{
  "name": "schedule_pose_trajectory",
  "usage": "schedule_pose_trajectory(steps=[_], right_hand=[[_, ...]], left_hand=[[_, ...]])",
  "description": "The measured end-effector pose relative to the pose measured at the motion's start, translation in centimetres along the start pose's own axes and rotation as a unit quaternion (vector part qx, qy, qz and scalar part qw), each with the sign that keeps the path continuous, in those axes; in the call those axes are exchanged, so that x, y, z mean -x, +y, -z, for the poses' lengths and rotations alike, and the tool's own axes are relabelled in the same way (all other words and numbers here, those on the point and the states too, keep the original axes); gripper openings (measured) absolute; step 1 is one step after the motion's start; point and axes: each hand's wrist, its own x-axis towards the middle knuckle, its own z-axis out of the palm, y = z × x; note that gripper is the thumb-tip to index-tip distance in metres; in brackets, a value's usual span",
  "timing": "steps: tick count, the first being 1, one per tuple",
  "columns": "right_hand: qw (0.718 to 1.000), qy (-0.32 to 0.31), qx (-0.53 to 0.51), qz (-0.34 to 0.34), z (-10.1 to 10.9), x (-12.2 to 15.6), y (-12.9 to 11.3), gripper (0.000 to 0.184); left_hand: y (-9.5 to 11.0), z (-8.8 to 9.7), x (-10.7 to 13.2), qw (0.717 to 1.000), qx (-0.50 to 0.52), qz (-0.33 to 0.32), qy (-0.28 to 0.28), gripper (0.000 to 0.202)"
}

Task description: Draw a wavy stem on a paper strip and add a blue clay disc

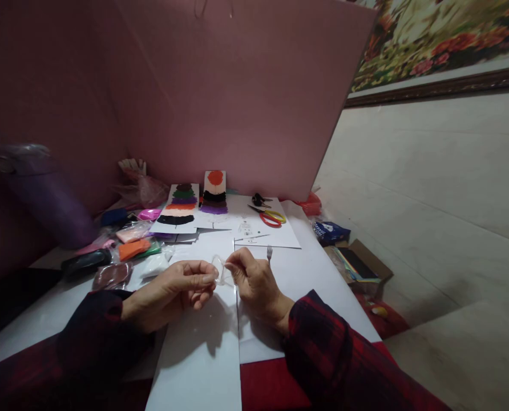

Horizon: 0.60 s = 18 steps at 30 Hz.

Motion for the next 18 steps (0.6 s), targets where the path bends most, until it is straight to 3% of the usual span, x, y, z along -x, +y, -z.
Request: schedule_pose_trajectory(steps=[7,14,18], right_hand=[[1.0,-0.026,-0.007,0.006,-0.13,-0.01,-0.3,0.01],[1.0,0.006,-0.029,0.004,-0.22,0.28,-0.28,0.01],[0.999,0.029,-0.021,-0.013,-0.16,0.19,-0.09,0.009]], left_hand=[[0.27,-0.56,0.07,0.999,0.026,-0.025,-0.009,0.027],[-0.35,-0.26,-0.18,0.995,-0.007,-0.049,0.092,0.028],[-0.22,-0.1,-0.05,0.996,-0.001,-0.047,0.074,0.027]])
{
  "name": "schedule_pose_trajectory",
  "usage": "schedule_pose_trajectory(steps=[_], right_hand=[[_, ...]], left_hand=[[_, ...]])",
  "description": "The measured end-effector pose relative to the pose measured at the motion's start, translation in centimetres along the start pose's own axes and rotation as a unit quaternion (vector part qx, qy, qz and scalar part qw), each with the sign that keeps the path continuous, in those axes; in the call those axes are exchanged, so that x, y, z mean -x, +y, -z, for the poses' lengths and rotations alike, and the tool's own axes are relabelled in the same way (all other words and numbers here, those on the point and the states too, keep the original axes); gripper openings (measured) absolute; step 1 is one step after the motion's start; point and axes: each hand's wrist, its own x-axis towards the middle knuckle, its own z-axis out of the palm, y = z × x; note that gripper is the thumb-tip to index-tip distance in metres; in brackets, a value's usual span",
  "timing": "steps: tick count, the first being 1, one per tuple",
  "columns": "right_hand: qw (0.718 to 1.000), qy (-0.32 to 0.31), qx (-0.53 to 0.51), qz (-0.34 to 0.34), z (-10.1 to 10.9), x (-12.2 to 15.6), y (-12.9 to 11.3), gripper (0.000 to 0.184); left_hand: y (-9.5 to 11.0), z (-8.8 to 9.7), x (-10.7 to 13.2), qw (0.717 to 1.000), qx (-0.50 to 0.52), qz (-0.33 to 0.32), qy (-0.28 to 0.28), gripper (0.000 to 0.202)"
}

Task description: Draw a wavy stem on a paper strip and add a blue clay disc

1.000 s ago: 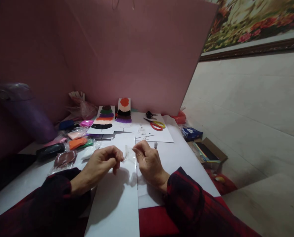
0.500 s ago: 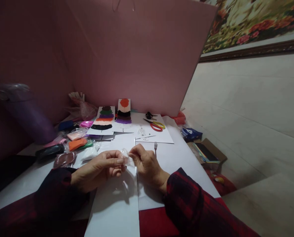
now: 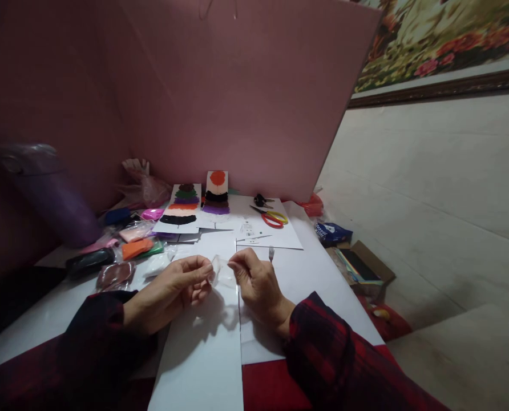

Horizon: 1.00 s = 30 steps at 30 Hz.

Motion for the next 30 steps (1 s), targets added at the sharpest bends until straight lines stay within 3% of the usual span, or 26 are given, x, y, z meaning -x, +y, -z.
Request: schedule_pose_trajectory(steps=[3,12,15,17,20,22,26,30], right_hand=[[1.0,0.015,0.022,-0.011,0.1,-0.2,0.1,0.011],[0.998,0.0,0.058,0.0,0.1,-0.1,0.0,0.011],[0.998,-0.006,-0.016,-0.06,0.1,-0.1,-0.3,0.012],[0.983,-0.025,-0.117,-0.138,0.1,-0.3,-0.4,0.019],[0.93,-0.069,-0.259,-0.251,0.1,-0.8,-0.5,0.034],[0.9,-0.094,-0.306,-0.297,0.1,-1.1,-0.5,0.035],[0.886,-0.097,-0.324,-0.318,0.3,-1.2,-1.1,0.035],[0.893,-0.099,-0.328,-0.292,0.2,-1.0,-1.8,0.032]], left_hand=[[0.4,0.1,0.2,0.999,0.006,0.023,-0.029,0.029],[0.4,-0.3,0.3,0.997,0.018,0.06,-0.047,0.028],[0.4,-0.6,0.4,0.998,0.022,0.047,-0.044,0.028],[0.5,-0.6,0.4,0.998,0.025,0.039,-0.035,0.027],[0.6,-0.5,0.3,0.999,0.018,0.027,-0.019,0.025],[0.5,-0.3,0.1,0.999,0.002,0.03,-0.016,0.024],[0.1,0.1,-0.3,0.997,-0.05,0.058,-0.002,0.022],[0.0,-0.1,-0.5,0.979,-0.188,0.055,0.06,0.017]])
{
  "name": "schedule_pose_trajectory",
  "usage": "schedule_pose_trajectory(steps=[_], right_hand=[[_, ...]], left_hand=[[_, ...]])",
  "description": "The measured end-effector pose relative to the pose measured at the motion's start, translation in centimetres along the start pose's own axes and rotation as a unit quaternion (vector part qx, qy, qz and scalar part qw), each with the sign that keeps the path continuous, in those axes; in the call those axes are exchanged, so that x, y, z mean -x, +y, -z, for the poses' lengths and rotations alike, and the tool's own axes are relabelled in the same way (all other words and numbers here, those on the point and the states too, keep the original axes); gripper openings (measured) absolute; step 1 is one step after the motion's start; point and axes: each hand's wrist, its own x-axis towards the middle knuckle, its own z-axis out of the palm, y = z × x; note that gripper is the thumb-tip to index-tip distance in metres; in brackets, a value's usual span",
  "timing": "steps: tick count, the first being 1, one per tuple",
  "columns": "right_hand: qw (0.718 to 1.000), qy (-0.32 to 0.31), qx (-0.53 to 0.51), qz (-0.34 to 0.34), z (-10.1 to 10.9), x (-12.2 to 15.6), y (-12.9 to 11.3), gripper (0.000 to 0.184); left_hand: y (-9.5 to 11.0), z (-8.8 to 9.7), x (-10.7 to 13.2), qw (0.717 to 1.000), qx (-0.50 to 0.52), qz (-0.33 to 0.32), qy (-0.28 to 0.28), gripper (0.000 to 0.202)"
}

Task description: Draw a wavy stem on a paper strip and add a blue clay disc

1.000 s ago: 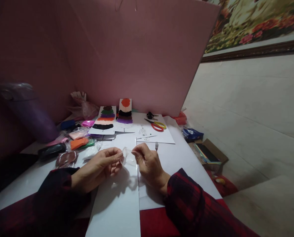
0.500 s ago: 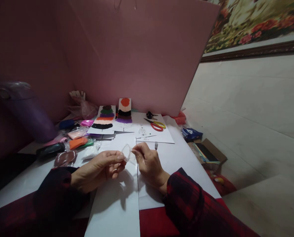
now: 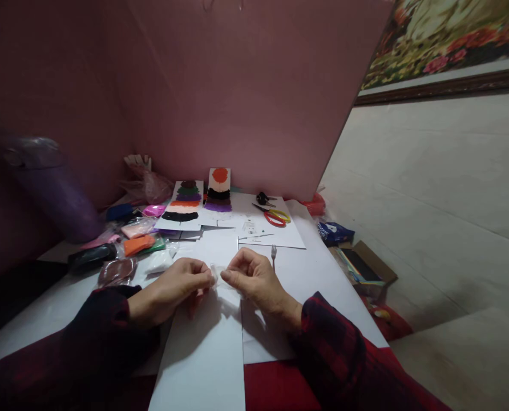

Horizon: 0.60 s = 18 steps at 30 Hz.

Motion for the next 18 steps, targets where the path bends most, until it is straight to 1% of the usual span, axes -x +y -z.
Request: schedule_pose_trajectory(steps=[2,4,5,7,8,9,10,11,13,14,15,16,18], right_hand=[[1.0,0.014,0.005,0.003,0.0,0.0,0.0,0.031],[0.999,0.047,-0.006,-0.001,0.3,-0.2,0.1,0.031],[0.998,0.059,-0.016,-0.008,0.5,-0.4,0.1,0.031],[0.996,0.069,-0.042,-0.028,0.9,-0.7,0.1,0.031],[0.995,0.072,-0.054,-0.039,1.0,-0.7,0.1,0.031],[0.994,0.073,-0.065,-0.051,1.1,-0.7,0.0,0.031],[0.993,0.072,-0.073,-0.064,1.1,-0.7,-0.1,0.031],[0.991,0.066,-0.08,-0.08,1.1,-0.7,-0.2,0.031],[0.988,0.037,-0.095,-0.119,0.9,-0.5,-0.4,0.031],[0.985,0.02,-0.102,-0.136,0.7,-0.4,-0.5,0.031],[0.983,0.004,-0.108,-0.147,0.6,-0.3,-0.5,0.031],[0.982,-0.007,-0.112,-0.154,0.5,-0.2,-0.6,0.031],[0.982,-0.018,-0.115,-0.149,0.4,-0.1,-0.5,0.032]], left_hand=[[0.4,0.0,0.1,0.999,-0.03,-0.009,0.025,0.016],[0.9,0.2,0.3,1.0,0.009,-0.026,0.012,0.016],[1.1,0.3,0.4,0.998,0.035,-0.043,0.001,0.017],[1.1,0.4,0.6,0.993,0.052,-0.102,-0.007,0.022],[1.0,0.4,0.6,0.989,0.03,-0.143,0.001,0.024],[0.8,0.3,0.7,0.982,-0.013,-0.19,0.014,0.023],[0.5,0.3,0.6,0.967,-0.073,-0.241,0.031,0.02],[0.1,0.2,0.6,0.945,-0.138,-0.291,0.049,0.015],[-0.6,0.1,0.5,0.889,-0.258,-0.371,0.075,0.008],[-0.9,0.1,0.4,0.865,-0.301,-0.393,0.08,0.006],[-1.1,0.1,0.3,0.849,-0.33,-0.404,0.084,0.006],[-1.2,0.1,0.2,0.84,-0.349,-0.408,0.085,0.005],[-1.3,0.1,0.2,0.833,-0.36,-0.409,0.093,0.008]])
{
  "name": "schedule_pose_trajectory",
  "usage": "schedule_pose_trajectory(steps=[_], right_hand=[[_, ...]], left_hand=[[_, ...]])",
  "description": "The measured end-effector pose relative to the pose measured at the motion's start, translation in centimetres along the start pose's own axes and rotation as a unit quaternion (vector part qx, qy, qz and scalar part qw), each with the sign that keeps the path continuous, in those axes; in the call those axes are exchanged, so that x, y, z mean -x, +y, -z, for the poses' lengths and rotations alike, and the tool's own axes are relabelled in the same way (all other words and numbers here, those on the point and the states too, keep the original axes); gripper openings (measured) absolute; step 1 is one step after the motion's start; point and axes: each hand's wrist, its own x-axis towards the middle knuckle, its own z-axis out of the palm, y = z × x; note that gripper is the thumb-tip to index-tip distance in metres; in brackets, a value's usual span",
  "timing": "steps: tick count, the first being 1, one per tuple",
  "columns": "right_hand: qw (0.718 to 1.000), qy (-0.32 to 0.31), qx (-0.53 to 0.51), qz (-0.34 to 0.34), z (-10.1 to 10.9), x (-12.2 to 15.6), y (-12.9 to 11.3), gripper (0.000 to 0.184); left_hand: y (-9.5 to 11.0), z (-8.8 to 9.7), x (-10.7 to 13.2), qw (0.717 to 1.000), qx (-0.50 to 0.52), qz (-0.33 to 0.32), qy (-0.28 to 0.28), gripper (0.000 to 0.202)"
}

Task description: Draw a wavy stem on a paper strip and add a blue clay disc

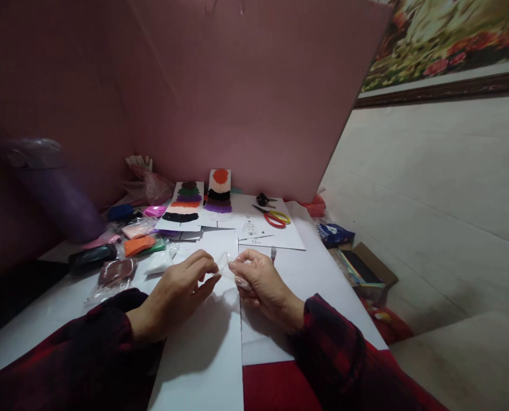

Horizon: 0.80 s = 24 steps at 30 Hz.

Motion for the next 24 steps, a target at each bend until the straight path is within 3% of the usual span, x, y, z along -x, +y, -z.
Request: schedule_pose_trajectory(steps=[4,10,13,16,18,21,23,24], right_hand=[[0.999,0.001,0.008,0.031,-0.2,0.0,0.3,0.034],[0.997,0.001,0.028,0.07,-0.4,-0.1,0.8,0.034],[0.997,-0.003,0.029,0.075,-0.3,-0.1,0.8,0.033],[0.997,0.0,0.029,0.075,-0.2,-0.3,0.6,0.035],[0.997,0.0,0.026,0.072,-0.1,-0.4,0.5,0.036],[0.998,0.004,0.026,0.064,0.0,-0.4,0.4,0.036],[0.998,0.009,0.027,0.064,0.1,-0.4,0.4,0.035],[0.997,0.011,0.028,0.066,0.2,-0.4,0.5,0.035]], left_hand=[[0.4,0.2,-0.1,1.0,-0.017,-0.002,0.02,0.014],[0.7,0.3,0.1,0.991,-0.133,-0.015,-0.004,0.018],[0.6,0.3,0.1,0.995,-0.101,-0.005,0.003,0.018],[0.7,0.4,-0.3,0.998,-0.025,0.05,0.026,0.016],[0.9,0.4,-0.5,0.992,0.037,0.12,0.026,0.014],[1.2,0.6,-0.7,0.957,0.136,0.256,-0.016,0.014],[1.3,0.7,-0.7,0.949,0.149,0.276,-0.019,0.015],[1.2,0.8,-0.7,0.959,0.132,0.251,-0.007,0.012]])
